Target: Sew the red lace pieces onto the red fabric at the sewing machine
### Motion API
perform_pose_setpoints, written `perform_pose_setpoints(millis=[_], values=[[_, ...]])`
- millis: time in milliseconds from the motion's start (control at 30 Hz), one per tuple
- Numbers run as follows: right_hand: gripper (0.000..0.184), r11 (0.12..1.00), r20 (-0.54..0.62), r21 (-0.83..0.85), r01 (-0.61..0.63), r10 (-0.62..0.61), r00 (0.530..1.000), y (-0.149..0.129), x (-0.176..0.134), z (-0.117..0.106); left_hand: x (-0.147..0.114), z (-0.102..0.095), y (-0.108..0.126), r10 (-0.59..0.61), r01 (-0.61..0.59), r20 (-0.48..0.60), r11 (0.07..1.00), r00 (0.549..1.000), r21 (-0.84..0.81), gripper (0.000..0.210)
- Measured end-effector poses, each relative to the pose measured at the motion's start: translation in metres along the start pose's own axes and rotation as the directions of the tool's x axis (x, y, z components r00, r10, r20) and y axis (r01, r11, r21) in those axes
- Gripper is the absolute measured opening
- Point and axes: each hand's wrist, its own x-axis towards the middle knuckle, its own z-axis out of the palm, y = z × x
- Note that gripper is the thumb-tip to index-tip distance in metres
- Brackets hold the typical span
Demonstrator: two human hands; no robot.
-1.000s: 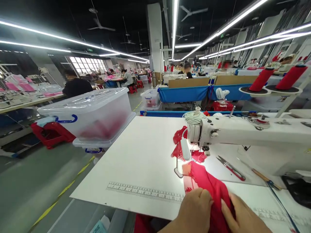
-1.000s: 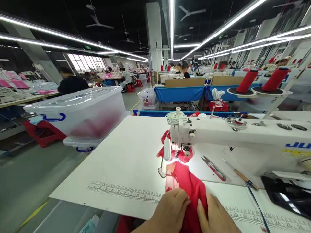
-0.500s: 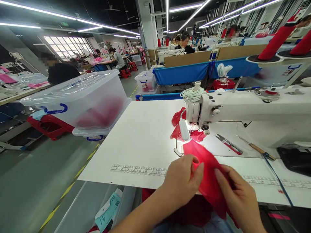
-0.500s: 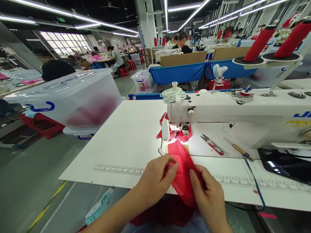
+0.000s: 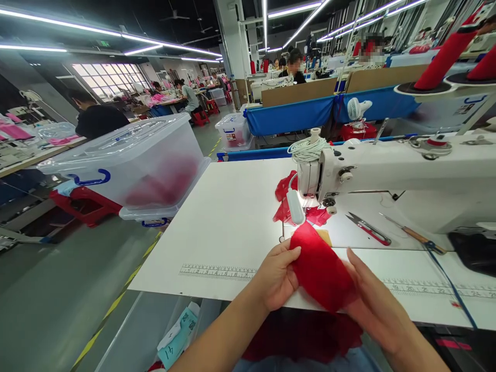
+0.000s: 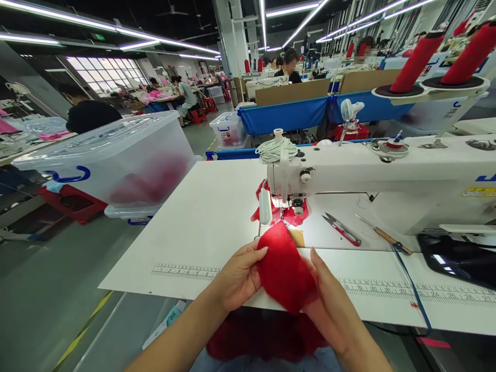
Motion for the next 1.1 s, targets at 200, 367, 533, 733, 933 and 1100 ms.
perform_pose_setpoints(millis=[200, 367, 533, 733, 933, 1100], values=[[0.04, 0.993, 0.051, 0.119, -0.019, 0.013, 0.999, -0.023, 0.028, 0.0, -0.007, -0.003, 0.003, 0.005, -0.004, -0.03, 0.999, 1.0, 0.036, 0.037], [0.041, 0.821, -0.107, -0.513, 0.249, -0.349, 0.931, -0.024, 0.035, -0.029, -0.018, -0.018, 0.01, -0.068, 0.148, -0.141, 0.704, 0.988, 0.695, 0.053], [0.023, 0.283, 0.141, -0.843, 0.457, -0.704, 0.696, -0.011, 0.031, -0.023, 0.007, -0.005, 0.016, 0.333, -0.163, 0.115, 0.12, 0.936, 0.979, 0.012], [0.024, -0.018, 0.409, -0.809, 0.587, -0.734, 0.542, -0.001, 0.028, -0.009, 0.057, -0.005, 0.001, 0.118, -0.088, 0.022, 0.591, 0.993, 0.802, 0.034], [0.023, 0.062, 0.23, -0.918, 0.393, -0.722, 0.653, -0.013, 0.047, -0.021, 0.058, -0.018, -0.004, 0.185, -0.155, 0.049, 0.623, 0.982, 0.766, 0.021], [0.013, 0.053, 0.196, -0.933, 0.356, -0.755, 0.626, -0.028, 0.059, -0.026, 0.055, -0.017, 0.0, 0.16, -0.188, 0.115, 0.59, 0.981, 0.785, 0.02]])
